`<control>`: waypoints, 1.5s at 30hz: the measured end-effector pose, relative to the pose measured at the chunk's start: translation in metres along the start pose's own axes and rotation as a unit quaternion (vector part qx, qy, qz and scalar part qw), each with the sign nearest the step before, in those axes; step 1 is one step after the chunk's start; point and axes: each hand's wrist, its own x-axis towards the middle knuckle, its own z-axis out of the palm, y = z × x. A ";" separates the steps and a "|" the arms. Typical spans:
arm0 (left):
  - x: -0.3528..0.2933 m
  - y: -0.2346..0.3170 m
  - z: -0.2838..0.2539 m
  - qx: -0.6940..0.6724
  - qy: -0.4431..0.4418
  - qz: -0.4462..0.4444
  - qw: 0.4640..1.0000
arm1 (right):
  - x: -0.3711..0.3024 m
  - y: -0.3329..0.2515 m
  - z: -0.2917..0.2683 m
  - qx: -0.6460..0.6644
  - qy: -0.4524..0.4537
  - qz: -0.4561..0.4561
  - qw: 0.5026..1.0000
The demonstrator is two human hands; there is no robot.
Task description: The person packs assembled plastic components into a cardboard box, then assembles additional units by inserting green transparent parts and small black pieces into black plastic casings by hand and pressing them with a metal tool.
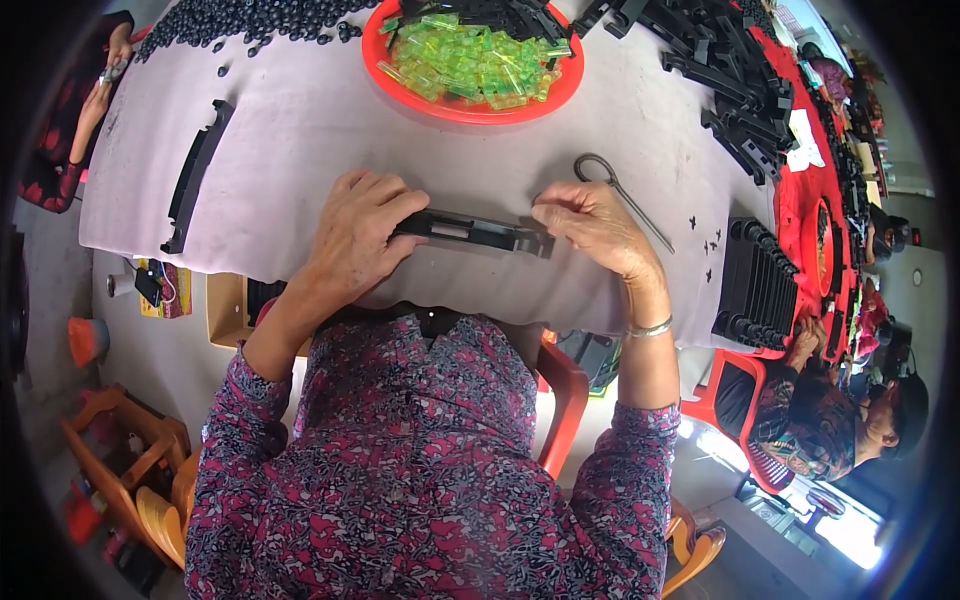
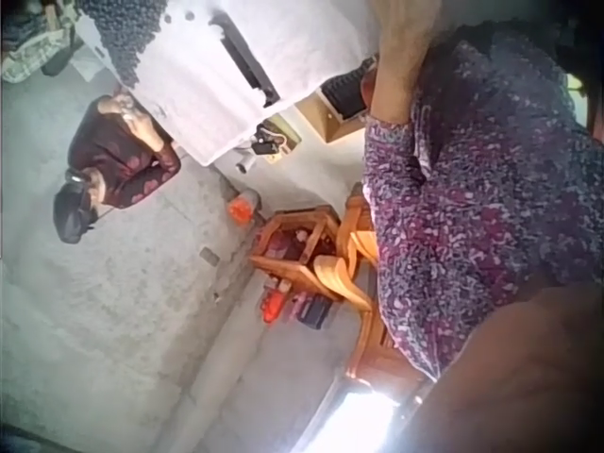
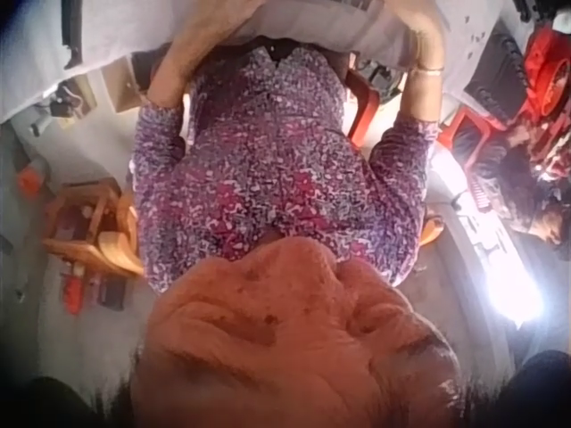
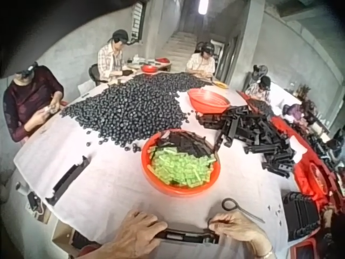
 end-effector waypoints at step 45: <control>-0.034 0.034 -0.002 -0.171 -0.032 -0.147 0.974 | 0.033 -0.003 -0.005 0.311 0.205 -0.089 0.924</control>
